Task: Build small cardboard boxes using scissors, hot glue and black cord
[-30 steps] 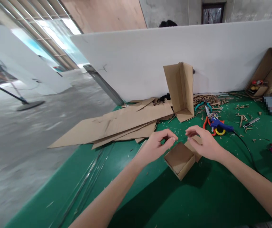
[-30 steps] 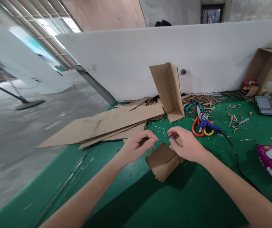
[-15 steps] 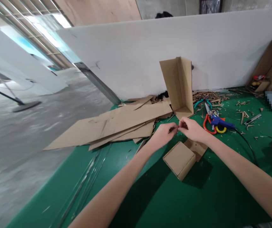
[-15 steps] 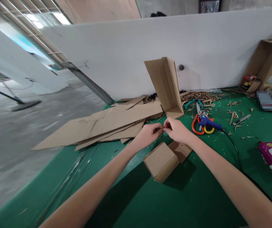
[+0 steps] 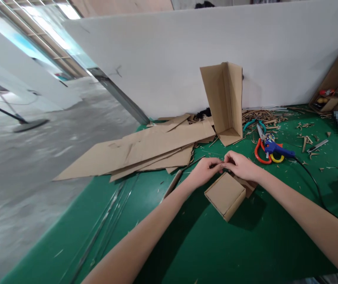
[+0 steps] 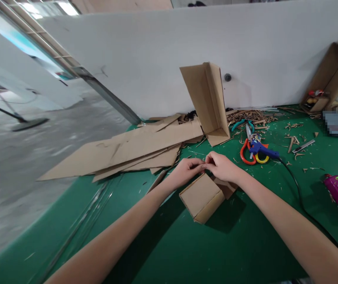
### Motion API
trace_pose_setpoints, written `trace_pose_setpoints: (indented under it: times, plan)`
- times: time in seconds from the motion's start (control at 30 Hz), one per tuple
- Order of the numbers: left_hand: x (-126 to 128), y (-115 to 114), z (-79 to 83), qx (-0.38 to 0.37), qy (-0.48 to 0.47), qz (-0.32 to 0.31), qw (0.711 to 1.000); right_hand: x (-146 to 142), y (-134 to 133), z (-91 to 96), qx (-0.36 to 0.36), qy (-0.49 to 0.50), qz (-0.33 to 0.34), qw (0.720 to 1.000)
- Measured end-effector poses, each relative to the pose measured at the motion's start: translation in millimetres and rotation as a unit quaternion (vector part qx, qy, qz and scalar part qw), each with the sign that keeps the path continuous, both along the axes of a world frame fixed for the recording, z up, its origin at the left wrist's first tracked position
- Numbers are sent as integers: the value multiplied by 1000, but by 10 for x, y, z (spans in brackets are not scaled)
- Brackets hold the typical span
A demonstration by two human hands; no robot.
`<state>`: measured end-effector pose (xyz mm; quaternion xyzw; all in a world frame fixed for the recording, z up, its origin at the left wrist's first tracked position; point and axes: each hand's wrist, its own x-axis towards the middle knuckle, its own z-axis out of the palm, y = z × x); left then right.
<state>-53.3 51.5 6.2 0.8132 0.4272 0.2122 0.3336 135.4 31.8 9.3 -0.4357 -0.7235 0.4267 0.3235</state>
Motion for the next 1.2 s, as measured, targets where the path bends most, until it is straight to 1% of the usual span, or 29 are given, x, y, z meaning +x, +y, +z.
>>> trace_pose_setpoints:
  times: [0.13,0.23,0.43,0.53,0.67,0.77,0.87,1.1,1.2]
  plan:
    - [-43,-73,-30,-48,-32,-11,998,5,-44,-30,-34,12,22,999]
    - [-56,-99,-45,-65,-43,-17,997,25,-68,-56,-52,8,39,998]
    - [-34,-117,-62,-44,-32,-7,999,83,-111,-85,-11,-15,34,999]
    - [-25,-152,-75,-29,-23,-4,999,101,-148,-73,13,-52,26,998]
    - [-38,-195,-100,-14,-16,-3,1000,89,-218,35,6,-114,19,993]
    - [-47,-205,-112,-5,-5,-8,1000,73,-261,134,-5,-137,17,990]
    - [-43,-204,-110,0,6,-15,1000,64,-272,180,-7,-153,19,988]
    - [-32,-218,-75,-2,7,-28,1000,74,-255,145,17,-157,29,987]
    - [-28,-226,-61,-9,-15,-19,1000,83,-222,86,50,-148,28,987]
